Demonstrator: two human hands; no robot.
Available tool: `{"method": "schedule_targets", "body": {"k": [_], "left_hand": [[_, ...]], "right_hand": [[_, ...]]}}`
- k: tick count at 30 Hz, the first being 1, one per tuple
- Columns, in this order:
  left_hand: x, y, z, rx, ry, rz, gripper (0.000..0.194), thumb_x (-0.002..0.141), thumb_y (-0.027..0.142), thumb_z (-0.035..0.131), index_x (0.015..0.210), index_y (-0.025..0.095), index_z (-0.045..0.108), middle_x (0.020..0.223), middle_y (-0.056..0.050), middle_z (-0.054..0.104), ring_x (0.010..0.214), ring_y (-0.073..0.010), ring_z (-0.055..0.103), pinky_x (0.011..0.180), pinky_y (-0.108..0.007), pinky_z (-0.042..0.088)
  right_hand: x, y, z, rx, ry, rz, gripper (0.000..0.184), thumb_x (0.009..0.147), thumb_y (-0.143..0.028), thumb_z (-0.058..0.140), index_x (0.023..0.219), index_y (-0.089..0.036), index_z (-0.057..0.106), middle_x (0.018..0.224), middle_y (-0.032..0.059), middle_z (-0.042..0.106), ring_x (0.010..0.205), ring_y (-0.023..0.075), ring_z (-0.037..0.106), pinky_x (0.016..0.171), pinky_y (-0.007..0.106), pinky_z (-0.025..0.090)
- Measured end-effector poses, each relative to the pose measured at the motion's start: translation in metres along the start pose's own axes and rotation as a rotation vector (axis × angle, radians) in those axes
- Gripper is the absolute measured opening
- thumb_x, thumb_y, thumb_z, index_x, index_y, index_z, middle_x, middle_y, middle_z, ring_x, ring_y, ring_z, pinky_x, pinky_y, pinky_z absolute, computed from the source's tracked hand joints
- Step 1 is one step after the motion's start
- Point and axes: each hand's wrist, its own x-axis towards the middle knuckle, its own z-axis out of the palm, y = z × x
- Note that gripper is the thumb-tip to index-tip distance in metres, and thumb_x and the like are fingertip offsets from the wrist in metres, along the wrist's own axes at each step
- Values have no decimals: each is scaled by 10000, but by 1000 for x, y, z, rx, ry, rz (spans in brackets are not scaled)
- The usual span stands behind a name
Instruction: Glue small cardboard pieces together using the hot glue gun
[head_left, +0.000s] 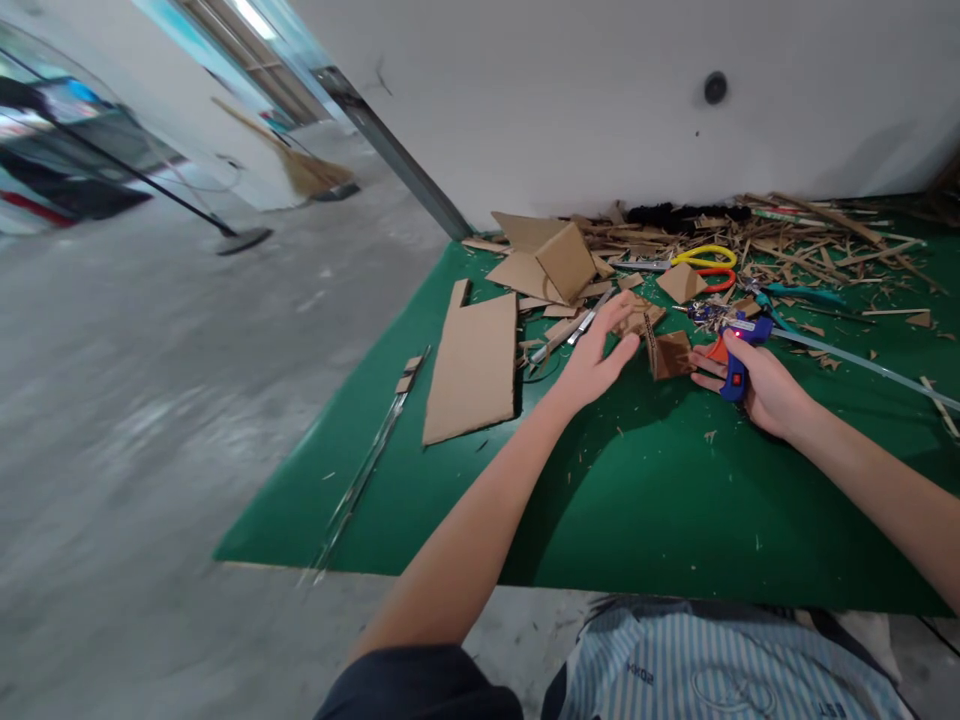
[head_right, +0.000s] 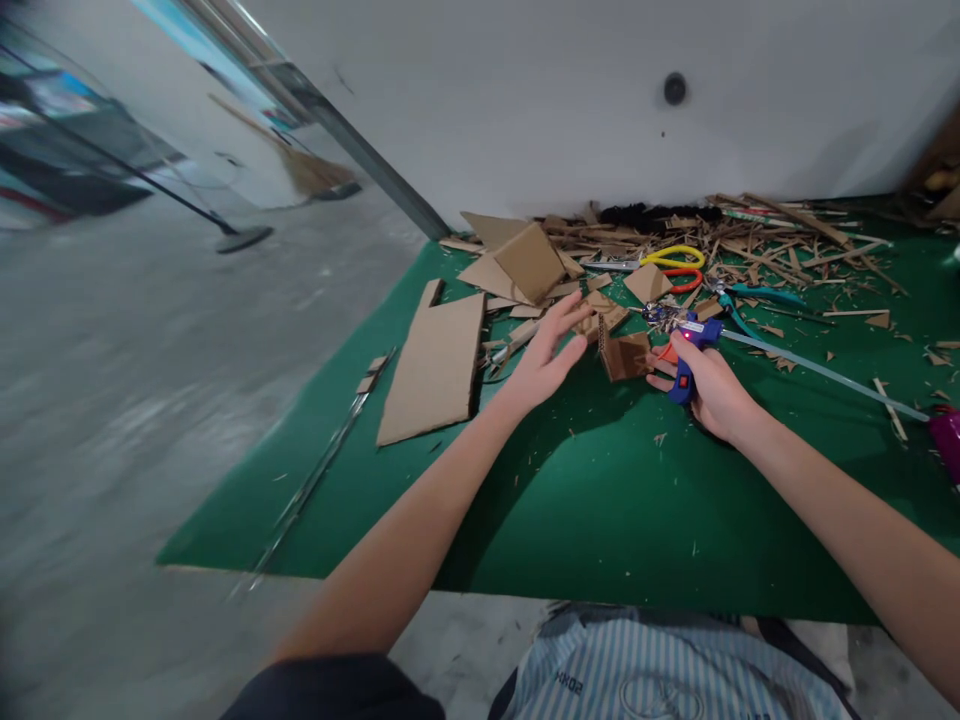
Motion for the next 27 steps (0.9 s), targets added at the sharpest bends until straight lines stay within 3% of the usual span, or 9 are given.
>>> {"method": "schedule_targets", "body": {"k": [2,6,10,16,18,23,27], "left_hand": [[2,-7,-1,171,48,-56,496,998,426,370,1443,208,400,1453,-150,522,1352,-265,494,1132,-503,393],[4,-17,-4,538,-51,-25,382,930,398,510,1194,150,630,1314,-153,619,1283,-292,530,1155,-517,349],[5,-12,-6,646,-69,-28,379,895,429,569,1150,159,644,1285,-134,635,1272,-294,528,1113,-474,390],[7,-5,-6,783,-70,-71,328,985,351,417,1187,187,618,1150,-132,700,1126,-297,626,964,-453,452],[8,-7,-7,780,46,-125,351,1007,325,351,1167,182,629,1110,-135,715,1057,-279,659,926,-425,465],[5,-10,-20,597,482,-204,372,1010,346,325,1093,148,629,1061,-165,696,995,-257,665,852,-382,496],[0,-3,-26,351,631,-301,333,1009,417,346,994,207,605,793,-70,654,737,-182,646,730,-336,507]], "right_hand": [[-1,0,0,-1,3,11,173,895,-355,647,845,-190,634,921,86,719,902,217,722,785,390,644],[-3,-1,2,16,-23,-6,193,896,-366,642,843,-180,635,931,91,727,830,202,724,733,354,641],[-6,-2,1,19,-18,-33,201,902,-377,627,837,-186,623,883,65,726,724,166,709,650,313,628],[-6,-3,-3,-12,2,-56,204,881,-394,645,860,-192,624,814,38,712,603,121,656,487,222,536],[-5,-2,-3,-22,-5,-73,222,859,-413,669,861,-194,630,818,39,710,604,122,649,460,214,509],[-5,1,-5,-44,-39,-113,273,820,-459,701,864,-198,635,815,37,698,597,125,631,464,232,499],[-6,2,-6,-60,-61,-144,294,810,-483,700,878,-206,630,815,30,694,609,139,637,466,250,495]]}}
